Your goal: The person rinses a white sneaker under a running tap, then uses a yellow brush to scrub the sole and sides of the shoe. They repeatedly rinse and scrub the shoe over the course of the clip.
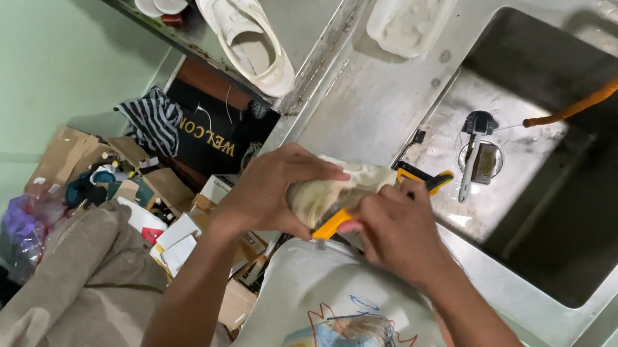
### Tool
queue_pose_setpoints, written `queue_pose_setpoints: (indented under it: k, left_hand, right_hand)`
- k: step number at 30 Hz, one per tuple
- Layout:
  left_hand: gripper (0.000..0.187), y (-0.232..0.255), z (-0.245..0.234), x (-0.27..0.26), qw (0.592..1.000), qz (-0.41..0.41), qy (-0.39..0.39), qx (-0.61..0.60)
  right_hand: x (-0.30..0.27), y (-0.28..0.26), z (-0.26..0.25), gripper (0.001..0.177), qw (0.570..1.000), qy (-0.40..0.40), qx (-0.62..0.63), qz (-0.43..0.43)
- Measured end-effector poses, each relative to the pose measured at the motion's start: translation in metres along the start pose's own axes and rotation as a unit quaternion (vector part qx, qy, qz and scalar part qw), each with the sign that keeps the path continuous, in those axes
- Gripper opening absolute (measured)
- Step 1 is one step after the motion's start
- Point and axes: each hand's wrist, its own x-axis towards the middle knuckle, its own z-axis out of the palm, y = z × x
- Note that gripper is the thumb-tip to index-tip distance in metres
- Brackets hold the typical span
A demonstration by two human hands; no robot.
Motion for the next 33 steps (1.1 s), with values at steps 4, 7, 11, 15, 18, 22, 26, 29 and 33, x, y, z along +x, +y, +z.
queue_pose_setpoints:
  k: [4, 7, 11, 15, 18, 22, 26, 29, 33]
  left_hand:
    - [0.086, -0.003, 0.003, 0.001, 1.000, -0.010, 0.008, -0.005]
    - [0.091, -0.008, -0.003, 0.005, 1.000, -0.021, -0.016, 0.001]
    - [0.089, -0.006, -0.003, 0.002, 1.000, -0.022, -0.017, -0.011]
    - [0.091, -0.026, 0.005, -0.004, 0.998, -0.051, 0.010, -0.026]
    - [0.092, -0.020, -0.003, -0.002, 0.998, -0.039, -0.015, -0.049]
    - [0.091, -0.011, -0.003, 0.005, 0.998, -0.024, -0.007, -0.049]
    - [0.093, -0.009, -0.005, 0.015, 0.999, -0.017, -0.003, -0.044]
    - [0.091, -0.009, -0.001, 0.011, 0.998, -0.011, -0.005, -0.054]
    - [0.094, -0.011, 0.001, 0.013, 0.999, -0.008, -0.005, -0.048]
  right_hand:
    - [0.001, 0.031, 0.002, 0.032, 1.000, 0.023, -0.012, 0.006]
    - [-0.005, 0.020, 0.015, 0.027, 0.999, 0.006, -0.032, -0.016]
    - [0.000, 0.034, 0.006, 0.031, 1.000, 0.002, 0.000, -0.001]
    - [0.005, 0.045, -0.002, 0.028, 1.000, 0.005, -0.027, 0.014]
    - [-0.006, 0.030, 0.013, 0.025, 1.000, -0.007, -0.001, 0.009]
    - [-0.004, 0.051, 0.007, 0.029, 1.000, 0.001, -0.007, 0.020]
    - [-0.014, 0.060, 0.018, 0.025, 1.000, -0.011, -0.004, 0.004]
    - [-0.015, 0.051, 0.015, 0.027, 1.000, -0.017, 0.001, 0.018]
    - [-0.004, 0.023, 0.001, 0.023, 0.999, -0.028, 0.002, 0.028]
